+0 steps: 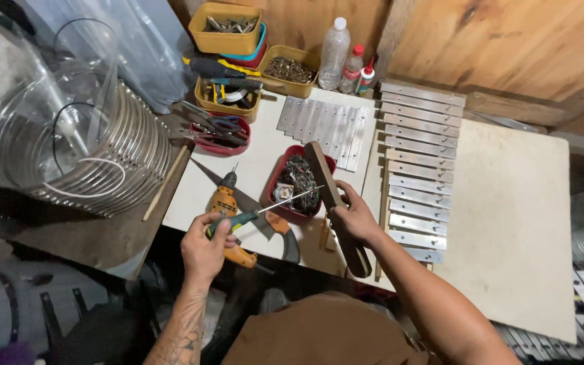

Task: Assembling a glockenspiel by marking the wooden frame and fastening metal bars with screws

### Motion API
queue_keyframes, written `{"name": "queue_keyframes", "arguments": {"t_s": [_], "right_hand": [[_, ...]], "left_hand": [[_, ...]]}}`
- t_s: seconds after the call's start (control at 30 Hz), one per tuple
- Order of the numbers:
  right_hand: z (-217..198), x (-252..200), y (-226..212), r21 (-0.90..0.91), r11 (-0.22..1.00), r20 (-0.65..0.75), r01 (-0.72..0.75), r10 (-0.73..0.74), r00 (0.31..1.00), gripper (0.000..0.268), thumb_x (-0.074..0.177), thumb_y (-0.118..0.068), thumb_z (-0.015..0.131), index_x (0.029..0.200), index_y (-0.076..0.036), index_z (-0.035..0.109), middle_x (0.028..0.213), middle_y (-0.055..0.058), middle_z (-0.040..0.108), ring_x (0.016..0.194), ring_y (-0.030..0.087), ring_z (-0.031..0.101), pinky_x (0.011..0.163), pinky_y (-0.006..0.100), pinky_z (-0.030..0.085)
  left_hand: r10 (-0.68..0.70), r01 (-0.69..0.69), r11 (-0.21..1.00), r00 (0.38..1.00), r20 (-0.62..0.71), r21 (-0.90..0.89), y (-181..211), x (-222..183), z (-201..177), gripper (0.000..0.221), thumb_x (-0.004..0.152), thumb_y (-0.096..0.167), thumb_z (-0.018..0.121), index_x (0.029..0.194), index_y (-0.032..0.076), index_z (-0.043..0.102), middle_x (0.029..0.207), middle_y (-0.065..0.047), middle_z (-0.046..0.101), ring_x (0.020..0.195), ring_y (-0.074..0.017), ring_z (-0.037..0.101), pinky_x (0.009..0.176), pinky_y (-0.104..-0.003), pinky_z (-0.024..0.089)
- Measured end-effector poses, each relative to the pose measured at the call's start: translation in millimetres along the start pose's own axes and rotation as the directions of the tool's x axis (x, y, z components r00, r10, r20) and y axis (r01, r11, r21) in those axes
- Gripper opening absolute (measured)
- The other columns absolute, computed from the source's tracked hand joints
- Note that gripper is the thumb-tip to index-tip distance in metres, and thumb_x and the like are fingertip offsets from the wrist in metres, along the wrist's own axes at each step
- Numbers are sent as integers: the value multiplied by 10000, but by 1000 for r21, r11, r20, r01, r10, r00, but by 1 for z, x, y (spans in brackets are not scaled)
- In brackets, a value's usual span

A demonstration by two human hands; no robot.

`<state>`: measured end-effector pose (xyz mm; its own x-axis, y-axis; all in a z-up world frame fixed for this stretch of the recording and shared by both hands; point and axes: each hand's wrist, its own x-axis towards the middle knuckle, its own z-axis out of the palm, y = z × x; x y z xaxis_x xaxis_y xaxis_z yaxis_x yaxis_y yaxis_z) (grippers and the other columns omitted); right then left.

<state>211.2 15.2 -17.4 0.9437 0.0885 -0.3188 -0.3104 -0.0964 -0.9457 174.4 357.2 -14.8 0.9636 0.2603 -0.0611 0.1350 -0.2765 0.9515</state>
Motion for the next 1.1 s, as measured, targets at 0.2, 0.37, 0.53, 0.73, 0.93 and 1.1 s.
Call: {"name": "queue_keyframes", "arguments": {"t_s": [0.2, 0.37, 0.53, 0.73, 0.93, 1.1], "right_hand": [[9, 17, 7, 85, 996, -119, 1, 9, 993, 716, 799, -67, 621, 1489, -132, 442, 1109, 303, 616, 875, 377, 645, 751, 504, 612], [13, 18, 13, 62, 998, -135, 21, -12, 991, 713, 798, -60, 625, 1487, -123, 451, 1095, 299, 621, 878, 379, 652, 729, 515, 610], [10, 32, 34, 85, 996, -148, 18, -5, 989, 702, 797, -64, 634, 1474, -137, 465, 1088, 299, 632, 845, 377, 671, 728, 500, 617], [14, 25, 25, 104, 995, -160, 7, 10, 987, 714, 786, -59, 629, 1475, -158, 472, 1078, 301, 646, 829, 384, 683, 710, 512, 618], [18, 11, 11, 81, 997, -147, -13, 25, 989, 728, 791, -67, 623, 1494, -140, 447, 1128, 328, 629, 884, 411, 679, 739, 532, 602], [9, 22, 18, 118, 992, -154, 32, -14, 988, 726, 788, -51, 632, 1485, -117, 440, 1090, 331, 621, 833, 404, 675, 679, 514, 622]], "left_hand": [[-280, 305, 920, 951, 131, -246, -19, 46, 19, 273, 1004, 257, 591, 1213, 83, 564, 1256, -191, 509, 940, -272, 634, 862, -368, 613], [104, -98, 990, 993, 51, -104, 4, 50, 13, 275, 902, 95, 731, 1163, 27, 674, 1021, -190, 685, 839, -280, 735, 704, -386, 612], [-144, 139, 988, 987, 68, 71, -1, 70, 6, 391, 1065, 396, 559, 1035, 35, 705, 605, -147, 666, 423, -228, 648, 361, -311, 564], [-64, 123, 943, 979, 195, -310, -7, 71, 9, 403, 885, -58, 598, 1271, -7, 495, 999, -138, 626, 806, -205, 709, 790, -324, 615], [-234, 230, 968, 972, 28, 102, 4, 86, 13, 305, 1061, 351, 581, 1147, 74, 674, 617, -199, 675, 377, -225, 608, 323, -308, 522], [-177, 303, 840, 937, 300, -450, 0, 90, 19, 382, 903, -97, 535, 1261, 27, 488, 1168, -111, 437, 939, -198, 608, 792, -252, 625]]}}
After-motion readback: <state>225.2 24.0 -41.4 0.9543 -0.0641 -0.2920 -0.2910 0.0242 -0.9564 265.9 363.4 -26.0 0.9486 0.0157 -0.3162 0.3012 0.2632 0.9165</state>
